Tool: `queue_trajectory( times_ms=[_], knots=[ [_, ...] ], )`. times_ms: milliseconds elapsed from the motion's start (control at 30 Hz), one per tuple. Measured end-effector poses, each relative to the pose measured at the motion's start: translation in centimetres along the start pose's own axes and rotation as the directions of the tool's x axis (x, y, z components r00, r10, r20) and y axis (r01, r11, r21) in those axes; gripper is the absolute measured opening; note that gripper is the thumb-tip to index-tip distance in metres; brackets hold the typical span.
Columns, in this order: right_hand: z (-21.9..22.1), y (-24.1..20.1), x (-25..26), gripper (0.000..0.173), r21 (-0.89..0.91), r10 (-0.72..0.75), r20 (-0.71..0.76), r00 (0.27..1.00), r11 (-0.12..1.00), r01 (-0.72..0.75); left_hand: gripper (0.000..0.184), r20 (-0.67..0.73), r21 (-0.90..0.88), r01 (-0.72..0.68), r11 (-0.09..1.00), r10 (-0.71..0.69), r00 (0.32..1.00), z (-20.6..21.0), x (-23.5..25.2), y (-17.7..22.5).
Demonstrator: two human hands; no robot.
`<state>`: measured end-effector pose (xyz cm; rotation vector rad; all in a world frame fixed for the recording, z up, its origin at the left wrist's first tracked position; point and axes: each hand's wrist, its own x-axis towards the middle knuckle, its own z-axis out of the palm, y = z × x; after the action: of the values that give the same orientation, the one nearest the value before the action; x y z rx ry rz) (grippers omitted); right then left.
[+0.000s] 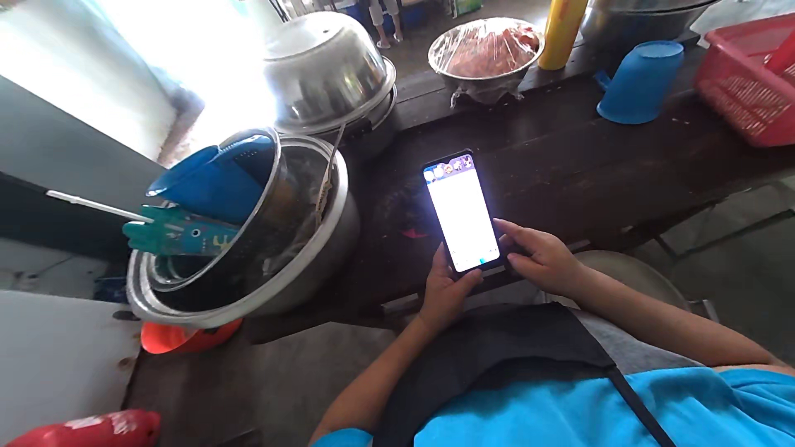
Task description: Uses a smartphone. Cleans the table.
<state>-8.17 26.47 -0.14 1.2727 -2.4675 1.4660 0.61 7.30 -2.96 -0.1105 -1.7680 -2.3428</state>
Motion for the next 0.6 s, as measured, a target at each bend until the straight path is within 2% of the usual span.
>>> queue_trajectory(
  times_ms=[400,600],
  knots=[
    [0.17,0.25,0.17,0.054,-0.031,-0.024,-0.024,0.999,0.999,0.023,0.069,0.009,0.001,-0.006,1.0,0.006,1.0,-0.29,0.08,-0.4],
    [0.38,0.49,0.26,0.055,0.017,-0.02,-0.02,1.0,1.0,0.021,0.068,-0.005,0.008,0.007,1.0,-0.007,1.0,-0.3,0.17,-0.32]
  ],
)
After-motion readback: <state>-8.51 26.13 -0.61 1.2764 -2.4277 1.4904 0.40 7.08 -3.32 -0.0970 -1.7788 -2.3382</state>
